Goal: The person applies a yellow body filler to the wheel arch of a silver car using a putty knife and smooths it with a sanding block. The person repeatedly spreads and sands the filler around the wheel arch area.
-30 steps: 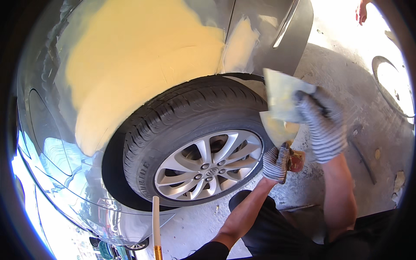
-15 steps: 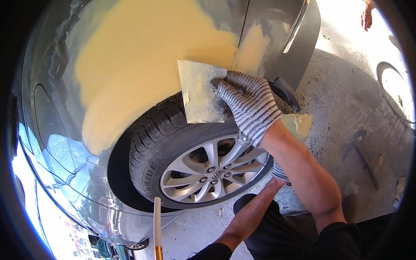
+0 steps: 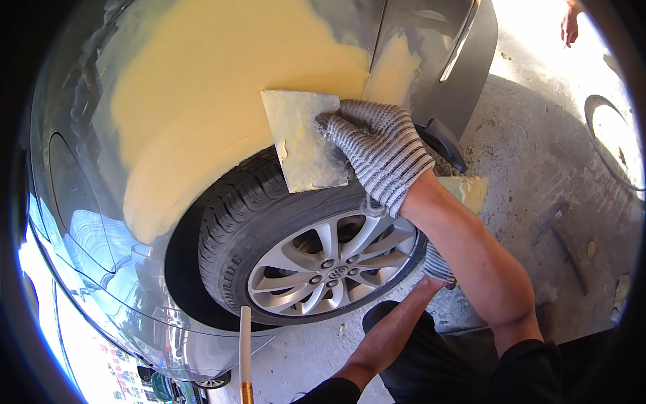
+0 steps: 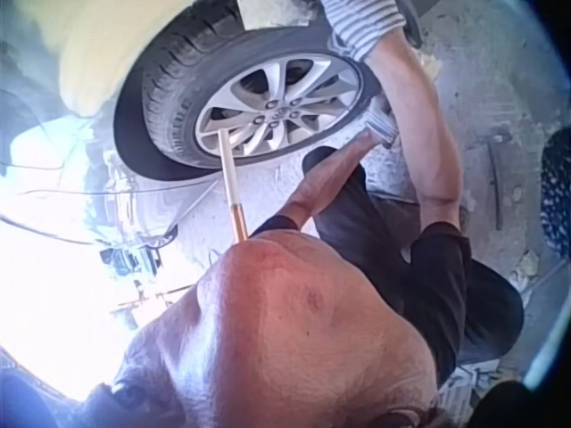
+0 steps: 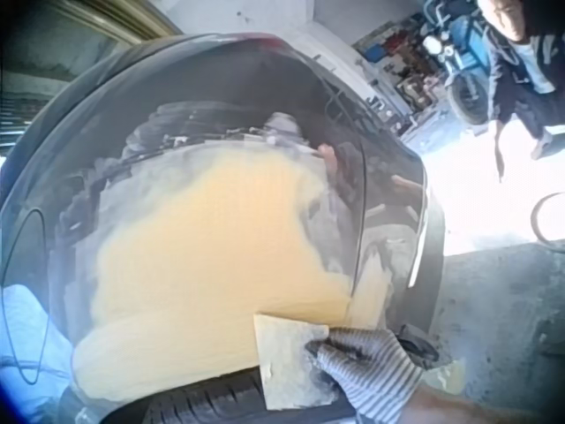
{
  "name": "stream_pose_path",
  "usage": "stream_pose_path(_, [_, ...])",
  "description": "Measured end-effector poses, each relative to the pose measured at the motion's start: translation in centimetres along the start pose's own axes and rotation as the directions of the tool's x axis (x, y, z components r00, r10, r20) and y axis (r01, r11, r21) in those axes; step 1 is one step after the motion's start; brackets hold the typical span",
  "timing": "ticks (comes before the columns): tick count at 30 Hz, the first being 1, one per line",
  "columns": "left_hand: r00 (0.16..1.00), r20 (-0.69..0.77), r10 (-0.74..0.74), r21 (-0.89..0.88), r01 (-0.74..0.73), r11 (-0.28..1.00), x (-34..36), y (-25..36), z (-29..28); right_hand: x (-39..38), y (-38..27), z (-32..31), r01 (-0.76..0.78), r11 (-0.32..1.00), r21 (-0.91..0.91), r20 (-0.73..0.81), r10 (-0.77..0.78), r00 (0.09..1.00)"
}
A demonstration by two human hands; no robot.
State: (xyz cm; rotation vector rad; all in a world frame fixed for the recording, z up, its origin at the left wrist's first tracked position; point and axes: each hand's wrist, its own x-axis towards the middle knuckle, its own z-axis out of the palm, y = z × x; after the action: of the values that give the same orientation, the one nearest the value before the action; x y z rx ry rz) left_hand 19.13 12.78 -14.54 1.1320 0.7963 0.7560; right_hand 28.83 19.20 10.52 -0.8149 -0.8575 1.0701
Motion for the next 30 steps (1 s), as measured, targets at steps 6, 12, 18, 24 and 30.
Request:
stream_pose_path(6, [0.997,0.068,0.045,-0.062,-0.040,0.997,-0.4,0.4,0.1,-0.3,-0.5,0.5,-0.037,0.999,0.018,-0.016,0.037,0.999])
stream_pose_path(12, [0.990,0.128,0.066,0.036,-0.071,0.997,-0.4,0.2,-0.5,0.0,-0.1,0.2,-0.013,1.000,0.015,-0.028,0.013,1.000])
stream_pose_path(18, [0.974,0.176,0.144,0.170,-0.174,0.970,-0.3,-0.2,-0.9,0.1,0.7,0.3,-0.010,0.997,0.076,-0.067,0.015,0.998])
stream_pose_path(24, [0.996,0.086,-0.021,-0.025,0.023,0.999,-0.2,-0.5,-0.8,0.1,0.7,-0.3,-0.052,0.996,0.078,-0.089,0.059,0.994])
stream_pose_path(30, [0.990,0.128,-0.053,-0.175,0.075,0.982,0.2,-1.6,-1.6,-0.6,1.1,-0.3,-0.044,0.969,0.244,-0.132,0.078,0.988])
